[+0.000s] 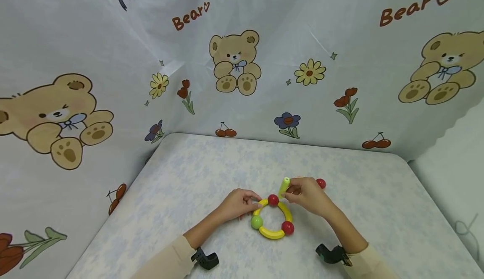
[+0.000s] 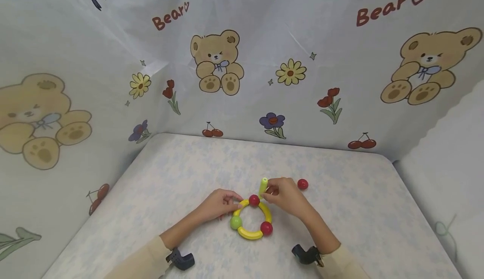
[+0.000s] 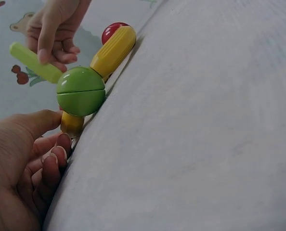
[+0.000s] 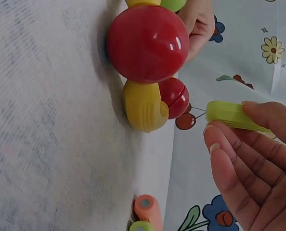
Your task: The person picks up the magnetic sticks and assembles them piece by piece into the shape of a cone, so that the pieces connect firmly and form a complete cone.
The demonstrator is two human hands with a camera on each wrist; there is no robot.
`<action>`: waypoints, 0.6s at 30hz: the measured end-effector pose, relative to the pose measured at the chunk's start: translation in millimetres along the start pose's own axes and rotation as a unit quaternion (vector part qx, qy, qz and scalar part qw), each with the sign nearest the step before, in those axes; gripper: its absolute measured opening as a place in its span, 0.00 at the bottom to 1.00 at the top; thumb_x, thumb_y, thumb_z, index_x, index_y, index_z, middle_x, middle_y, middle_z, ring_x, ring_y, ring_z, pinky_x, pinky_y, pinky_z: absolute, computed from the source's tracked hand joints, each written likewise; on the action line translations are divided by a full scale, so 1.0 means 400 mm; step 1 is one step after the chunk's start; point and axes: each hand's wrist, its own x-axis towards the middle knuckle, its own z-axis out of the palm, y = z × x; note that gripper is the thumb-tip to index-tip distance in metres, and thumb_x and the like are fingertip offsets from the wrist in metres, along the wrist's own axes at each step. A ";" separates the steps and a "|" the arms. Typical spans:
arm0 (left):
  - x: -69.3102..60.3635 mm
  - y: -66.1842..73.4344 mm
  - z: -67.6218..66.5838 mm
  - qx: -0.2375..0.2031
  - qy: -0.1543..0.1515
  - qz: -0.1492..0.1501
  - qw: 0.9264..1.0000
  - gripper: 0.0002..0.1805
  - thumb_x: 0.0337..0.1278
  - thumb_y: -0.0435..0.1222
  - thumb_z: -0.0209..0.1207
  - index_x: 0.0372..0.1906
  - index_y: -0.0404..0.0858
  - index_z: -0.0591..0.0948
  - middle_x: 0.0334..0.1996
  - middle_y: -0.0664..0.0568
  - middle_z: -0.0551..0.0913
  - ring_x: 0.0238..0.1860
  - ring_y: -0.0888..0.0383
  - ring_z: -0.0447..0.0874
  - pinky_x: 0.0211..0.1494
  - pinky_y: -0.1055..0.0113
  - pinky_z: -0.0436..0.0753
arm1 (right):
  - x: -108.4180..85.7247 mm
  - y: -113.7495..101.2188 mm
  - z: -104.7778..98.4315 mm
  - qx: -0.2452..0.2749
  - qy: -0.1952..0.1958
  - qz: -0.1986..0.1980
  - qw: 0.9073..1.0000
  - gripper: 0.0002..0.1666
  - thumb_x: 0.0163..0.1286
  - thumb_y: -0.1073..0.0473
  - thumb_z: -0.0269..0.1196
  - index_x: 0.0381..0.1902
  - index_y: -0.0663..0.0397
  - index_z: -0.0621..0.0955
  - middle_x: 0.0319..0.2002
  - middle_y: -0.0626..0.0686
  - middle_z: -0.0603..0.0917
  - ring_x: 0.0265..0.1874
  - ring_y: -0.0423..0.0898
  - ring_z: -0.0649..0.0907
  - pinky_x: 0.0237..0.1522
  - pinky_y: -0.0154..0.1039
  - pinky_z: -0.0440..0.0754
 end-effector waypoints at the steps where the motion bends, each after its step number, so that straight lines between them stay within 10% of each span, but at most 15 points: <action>1: 0.000 -0.001 -0.001 -0.001 0.000 -0.001 1.000 0.12 0.65 0.46 0.67 0.48 0.47 0.88 0.18 0.55 0.82 0.09 0.63 0.68 0.12 0.70 0.71 | 0.004 -0.003 0.003 -0.003 -0.004 -0.002 1.000 0.05 0.63 0.62 0.74 0.34 0.51 0.86 0.30 0.43 0.86 0.27 0.38 0.84 0.30 0.31 0.85; 18: 0.001 0.005 -0.001 -0.006 0.003 -0.007 1.000 0.12 0.66 0.46 0.66 0.48 0.47 0.88 0.18 0.56 0.82 0.09 0.62 0.68 0.12 0.68 0.71 | 0.041 -0.014 0.021 -0.040 -0.034 0.000 0.999 0.04 0.65 0.61 0.73 0.32 0.49 0.86 0.28 0.43 0.86 0.26 0.38 0.82 0.29 0.30 0.83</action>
